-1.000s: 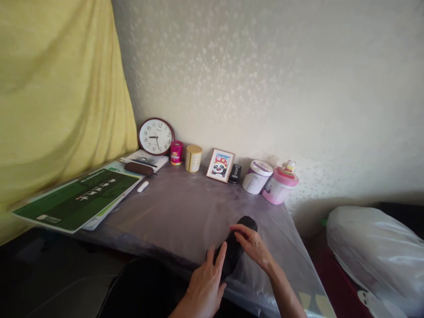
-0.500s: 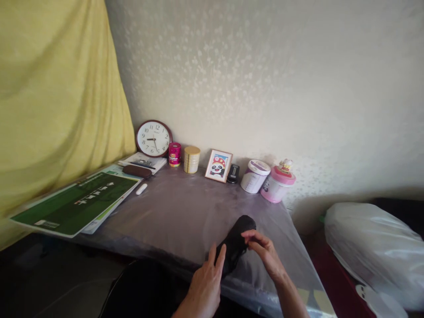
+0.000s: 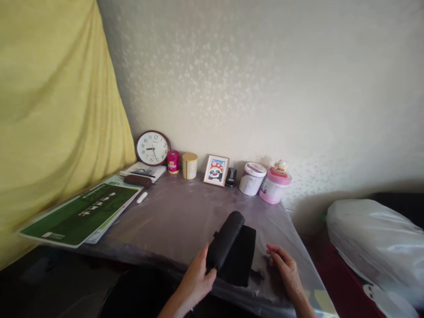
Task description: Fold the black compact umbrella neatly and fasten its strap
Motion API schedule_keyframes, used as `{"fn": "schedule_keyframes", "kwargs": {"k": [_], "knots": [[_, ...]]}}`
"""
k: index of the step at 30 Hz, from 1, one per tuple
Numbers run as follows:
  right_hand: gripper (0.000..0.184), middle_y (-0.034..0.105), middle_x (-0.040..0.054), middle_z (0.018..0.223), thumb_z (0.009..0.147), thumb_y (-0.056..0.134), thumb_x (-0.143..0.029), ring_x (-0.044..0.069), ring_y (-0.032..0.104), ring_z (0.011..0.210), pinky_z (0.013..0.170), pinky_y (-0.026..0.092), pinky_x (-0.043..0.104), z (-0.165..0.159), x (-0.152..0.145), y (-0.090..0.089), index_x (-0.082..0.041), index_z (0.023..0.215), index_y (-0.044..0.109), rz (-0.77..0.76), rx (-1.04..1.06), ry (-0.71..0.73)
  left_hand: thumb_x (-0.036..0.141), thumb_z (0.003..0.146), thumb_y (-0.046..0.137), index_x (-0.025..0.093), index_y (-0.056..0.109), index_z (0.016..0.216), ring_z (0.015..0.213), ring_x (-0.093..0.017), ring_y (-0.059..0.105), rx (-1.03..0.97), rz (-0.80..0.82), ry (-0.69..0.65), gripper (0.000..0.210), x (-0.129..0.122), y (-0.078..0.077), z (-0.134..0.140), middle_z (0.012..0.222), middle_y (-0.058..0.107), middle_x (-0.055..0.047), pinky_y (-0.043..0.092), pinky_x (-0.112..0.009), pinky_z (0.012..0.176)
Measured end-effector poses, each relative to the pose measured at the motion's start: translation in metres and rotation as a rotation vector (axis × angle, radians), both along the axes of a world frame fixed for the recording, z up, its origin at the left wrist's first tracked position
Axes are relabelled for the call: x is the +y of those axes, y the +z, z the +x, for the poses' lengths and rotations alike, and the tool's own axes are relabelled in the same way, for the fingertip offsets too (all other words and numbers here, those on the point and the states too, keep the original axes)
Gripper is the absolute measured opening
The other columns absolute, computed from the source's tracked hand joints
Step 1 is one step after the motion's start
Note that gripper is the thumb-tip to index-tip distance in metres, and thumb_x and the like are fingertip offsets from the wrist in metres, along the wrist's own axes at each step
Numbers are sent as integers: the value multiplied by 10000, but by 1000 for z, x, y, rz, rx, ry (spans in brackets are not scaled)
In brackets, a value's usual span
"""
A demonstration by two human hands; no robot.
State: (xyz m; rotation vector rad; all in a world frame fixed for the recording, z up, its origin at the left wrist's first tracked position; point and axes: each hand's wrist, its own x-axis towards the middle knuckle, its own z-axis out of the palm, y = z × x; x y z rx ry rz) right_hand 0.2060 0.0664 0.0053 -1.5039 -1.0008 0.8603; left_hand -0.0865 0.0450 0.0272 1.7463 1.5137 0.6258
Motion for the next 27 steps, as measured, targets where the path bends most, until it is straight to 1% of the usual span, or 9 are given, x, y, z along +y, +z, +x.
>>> {"fn": "schedule_keyframes", "kwargs": {"k": [3, 5, 8, 11, 16, 19, 22, 24, 27], "knots": [[367, 648, 8, 691, 626, 672, -460, 112, 509, 520, 494, 410, 230, 0, 1, -4, -172, 852, 691, 19, -22, 28, 188, 843, 302, 189, 92, 1408, 1146, -209, 506, 171, 127, 67, 603, -4, 1, -5, 1420, 311, -138, 445, -309, 891], [361, 643, 6, 680, 636, 658, -464, 110, 500, 508, 477, 392, 229, -1, 1, -6, -174, 847, 690, 28, -32, 27, 158, 848, 255, 236, 45, 1411, 1051, -220, 573, 312, 178, 72, 607, -9, 2, -6, 1466, 196, -149, 480, -317, 805], [364, 640, 5, 679, 644, 644, -468, 107, 491, 498, 451, 366, 221, -2, 1, -8, -174, 855, 685, 20, -26, 22, 77, 778, 319, 287, -14, 1403, 1009, -209, 591, 469, 216, -5, 739, -10, 1, -3, 1499, 32, -141, 481, -290, 759], [368, 639, 6, 688, 633, 645, -468, 107, 497, 506, 461, 373, 218, -3, 0, -8, -171, 848, 684, 33, -3, 23, 4, 683, 369, 276, -22, 1403, 1029, -205, 575, 553, 165, -46, 863, 0, 0, -1, 1497, 40, -152, 463, -280, 784], [364, 634, 3, 674, 599, 653, -466, 97, 491, 492, 472, 386, 212, -4, 0, -6, -166, 802, 689, 53, 23, 7, 61, 666, 427, 229, 96, 1403, 996, -188, 576, 226, 91, -49, 825, 19, 5, -9, 1371, 372, -131, 440, -279, 826], [381, 642, 11, 692, 586, 660, -478, 99, 493, 494, 482, 398, 215, -4, 0, -6, -161, 796, 690, 63, 46, 10, 214, 768, 399, 193, 194, 1358, 677, -130, 606, -77, -74, -80, 625, 22, 13, -17, 954, 625, -62, 474, -240, 615], [401, 636, 7, 672, 590, 663, -492, 113, 503, 494, 474, 406, 225, -4, -1, -9, -164, 818, 679, 52, 88, 36, 382, 817, 364, 148, 399, 1189, 500, -120, 540, -272, -192, -113, 441, 20, 21, -20, 655, 578, 8, 444, -235, 485], [403, 636, 3, 662, 608, 653, -502, 125, 520, 499, 477, 417, 232, -4, -1, -11, -173, 840, 670, 39, 108, 60, 391, 789, 416, 150, 459, 1103, 509, -130, 543, -269, -165, -110, 398, 18, 24, -17, 646, 574, 5, 454, -254, 503], [414, 647, 10, 687, 609, 640, -529, 122, 526, 482, 459, 415, 229, -5, -3, -10, -179, 827, 672, 42, 75, 37, 280, 695, 521, 208, 470, 1118, 833, -184, 598, -259, -3, -64, 432, 14, 29, -8, 978, 607, -67, 467, -307, 755]]}}
